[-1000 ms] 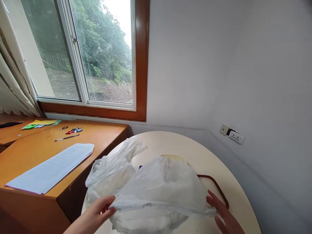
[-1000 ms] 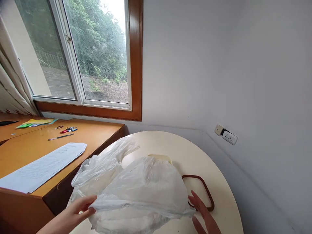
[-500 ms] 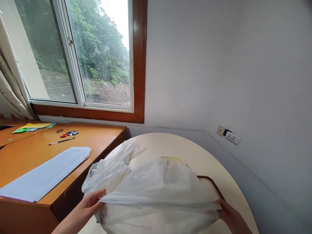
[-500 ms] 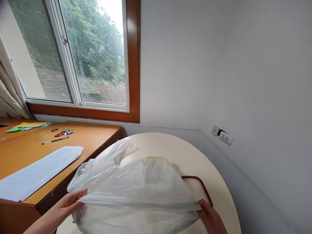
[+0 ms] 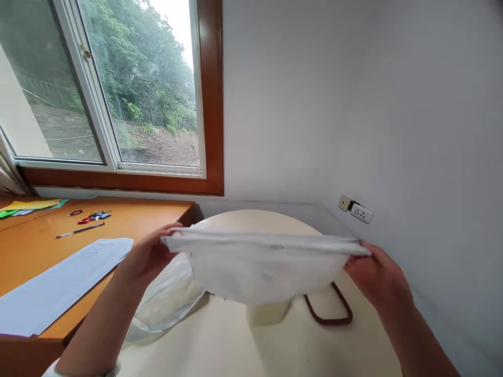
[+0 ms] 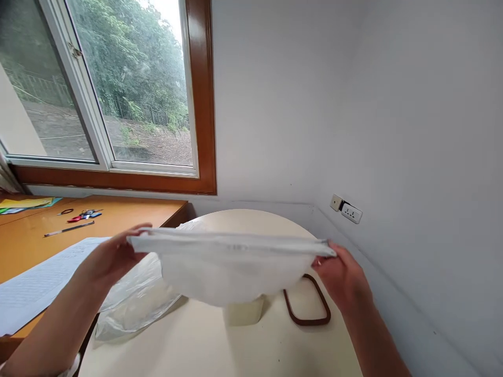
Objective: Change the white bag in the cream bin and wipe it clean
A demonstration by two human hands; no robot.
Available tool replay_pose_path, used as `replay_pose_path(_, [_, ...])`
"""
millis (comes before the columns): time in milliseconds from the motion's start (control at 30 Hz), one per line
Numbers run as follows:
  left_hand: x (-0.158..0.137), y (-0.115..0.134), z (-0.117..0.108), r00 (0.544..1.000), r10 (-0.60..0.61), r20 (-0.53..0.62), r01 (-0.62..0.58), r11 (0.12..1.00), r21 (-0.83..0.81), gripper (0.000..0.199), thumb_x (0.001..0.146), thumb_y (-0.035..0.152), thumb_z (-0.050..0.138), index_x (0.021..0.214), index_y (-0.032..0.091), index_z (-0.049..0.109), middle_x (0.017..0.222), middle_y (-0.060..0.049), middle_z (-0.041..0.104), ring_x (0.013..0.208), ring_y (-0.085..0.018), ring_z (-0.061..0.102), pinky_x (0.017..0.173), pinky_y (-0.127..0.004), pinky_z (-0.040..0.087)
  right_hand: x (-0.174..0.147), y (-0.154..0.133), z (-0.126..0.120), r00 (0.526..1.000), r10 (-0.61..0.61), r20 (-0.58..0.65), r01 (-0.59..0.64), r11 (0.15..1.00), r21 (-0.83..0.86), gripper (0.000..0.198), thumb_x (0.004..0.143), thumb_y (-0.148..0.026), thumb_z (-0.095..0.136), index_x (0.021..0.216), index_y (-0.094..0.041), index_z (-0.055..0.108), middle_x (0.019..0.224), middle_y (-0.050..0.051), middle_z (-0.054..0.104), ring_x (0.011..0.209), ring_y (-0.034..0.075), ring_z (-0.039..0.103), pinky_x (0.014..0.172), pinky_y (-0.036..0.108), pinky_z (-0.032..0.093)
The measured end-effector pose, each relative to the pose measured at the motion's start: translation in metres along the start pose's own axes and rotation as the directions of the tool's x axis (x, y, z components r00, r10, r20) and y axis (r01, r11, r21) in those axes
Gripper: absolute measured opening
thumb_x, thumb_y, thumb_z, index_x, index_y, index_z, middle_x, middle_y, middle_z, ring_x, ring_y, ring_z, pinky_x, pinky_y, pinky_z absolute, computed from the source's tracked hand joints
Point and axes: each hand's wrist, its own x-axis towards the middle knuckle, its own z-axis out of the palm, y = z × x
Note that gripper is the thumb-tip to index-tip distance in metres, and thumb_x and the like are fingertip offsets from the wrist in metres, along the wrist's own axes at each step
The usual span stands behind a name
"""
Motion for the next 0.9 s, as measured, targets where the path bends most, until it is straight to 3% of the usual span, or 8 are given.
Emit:
replay_pose_path(100, [0.023, 0.019, 0.027, 0.969, 0.121, 0.216, -0.09, 0.985, -0.146, 0.03, 0.06, 0.007, 0.053, 0.087, 0.011, 0.065, 0.071, -0.003, 0.061, 0.07, -0.014, 0.057, 0.065, -0.023, 0.051, 0.03, -0.013, 0.023, 0.993, -0.108, 0.043, 0.104, 0.99, 0.092, 0.013, 0.078, -0.033, 0.051, 0.076, -0.024, 0.06, 0.083, 0.001, 0.061, 0.081, 0.016, 0.058, 0.068, 0.031, 0.051])
replay_pose_path(200, [0.045, 0.033, 0.055, 0.88, 0.199, 0.431, -0.149, 0.978, -0.146, 0.033, 0.061, 0.01, 0.051, 0.092, 0.014, 0.063, 0.083, -0.004, 0.063, 0.076, -0.015, 0.057, 0.067, -0.025, 0.048, 0.059, -0.021, 0.044, 0.97, -0.243, -0.005, 0.241, 0.961, 0.137, 0.006, 0.075, -0.027, 0.06, 0.081, -0.025, 0.061, 0.086, -0.004, 0.063, 0.087, 0.011, 0.058, 0.075, 0.025, 0.048])
replay_pose_path(267, [0.057, 0.039, 0.075, 0.842, 0.236, 0.486, -0.213, 0.972, -0.103, 0.03, 0.061, 0.012, 0.05, 0.087, 0.016, 0.064, 0.089, -0.004, 0.064, 0.077, -0.015, 0.056, 0.067, -0.026, 0.046, 0.075, -0.022, 0.057, 0.973, -0.23, 0.026, 0.226, 0.968, 0.11, 0.011, 0.072, -0.031, 0.065, 0.081, -0.025, 0.062, 0.084, -0.005, 0.063, 0.084, 0.011, 0.057, 0.075, 0.024, 0.047])
replay_pose_path(400, [0.069, 0.039, 0.117, 0.75, 0.197, 0.631, -0.205, 0.977, -0.061, 0.026, 0.068, 0.022, 0.05, 0.089, 0.018, 0.063, 0.101, -0.004, 0.063, 0.087, -0.017, 0.055, 0.071, -0.028, 0.042, 0.091, -0.012, 0.09, 0.968, -0.159, 0.192, 0.158, 0.987, 0.021, 0.017, 0.071, -0.036, 0.068, 0.079, -0.023, 0.062, 0.087, -0.003, 0.062, 0.084, 0.012, 0.056, 0.072, 0.025, 0.045])
replay_pose_path(567, [0.064, 0.031, 0.162, 0.623, 0.179, 0.762, -0.238, 0.971, -0.034, 0.026, 0.068, 0.021, 0.048, 0.09, 0.016, 0.061, 0.095, -0.003, 0.063, 0.092, -0.018, 0.055, 0.077, -0.029, 0.04, 0.09, 0.002, 0.132, 0.901, -0.163, 0.403, 0.212, 0.974, -0.078, 0.021, 0.071, -0.04, 0.067, 0.079, -0.023, 0.06, 0.089, -0.003, 0.061, 0.083, 0.013, 0.056, 0.073, 0.026, 0.045])
replay_pose_path(733, [0.054, 0.032, 0.187, 0.511, 0.177, 0.841, -0.318, 0.948, -0.006, 0.028, 0.068, 0.016, 0.047, 0.092, 0.013, 0.06, 0.088, -0.004, 0.062, 0.087, -0.02, 0.057, 0.077, -0.032, 0.041, 0.089, 0.009, 0.152, 0.851, -0.11, 0.514, 0.222, 0.962, -0.16, 0.02, 0.074, -0.039, 0.064, 0.082, -0.021, 0.06, 0.08, -0.003, 0.058, 0.076, 0.01, 0.054, 0.068, 0.024, 0.044])
replay_pose_path(800, [0.051, 0.033, 0.19, 0.512, 0.206, 0.834, -0.378, 0.926, 0.004, 0.028, 0.07, 0.014, 0.048, 0.095, 0.012, 0.061, 0.087, -0.004, 0.062, 0.087, -0.02, 0.057, 0.08, -0.032, 0.041, 0.091, 0.01, 0.155, 0.863, -0.094, 0.497, 0.217, 0.956, -0.197, 0.02, 0.073, -0.036, 0.065, 0.084, -0.02, 0.061, 0.079, -0.003, 0.058, 0.075, 0.01, 0.054, 0.069, 0.023, 0.043])
replay_pose_path(900, [0.049, 0.029, 0.186, 0.584, 0.353, 0.731, -0.529, 0.848, 0.013, 0.028, 0.075, 0.018, 0.054, 0.102, 0.012, 0.06, 0.092, -0.006, 0.063, 0.094, -0.02, 0.057, 0.086, -0.034, 0.039, 0.094, 0.007, 0.158, 0.891, -0.112, 0.44, 0.249, 0.931, -0.267, 0.021, 0.073, -0.036, 0.063, 0.087, -0.02, 0.061, 0.077, -0.003, 0.057, 0.07, 0.01, 0.053, 0.066, 0.024, 0.042])
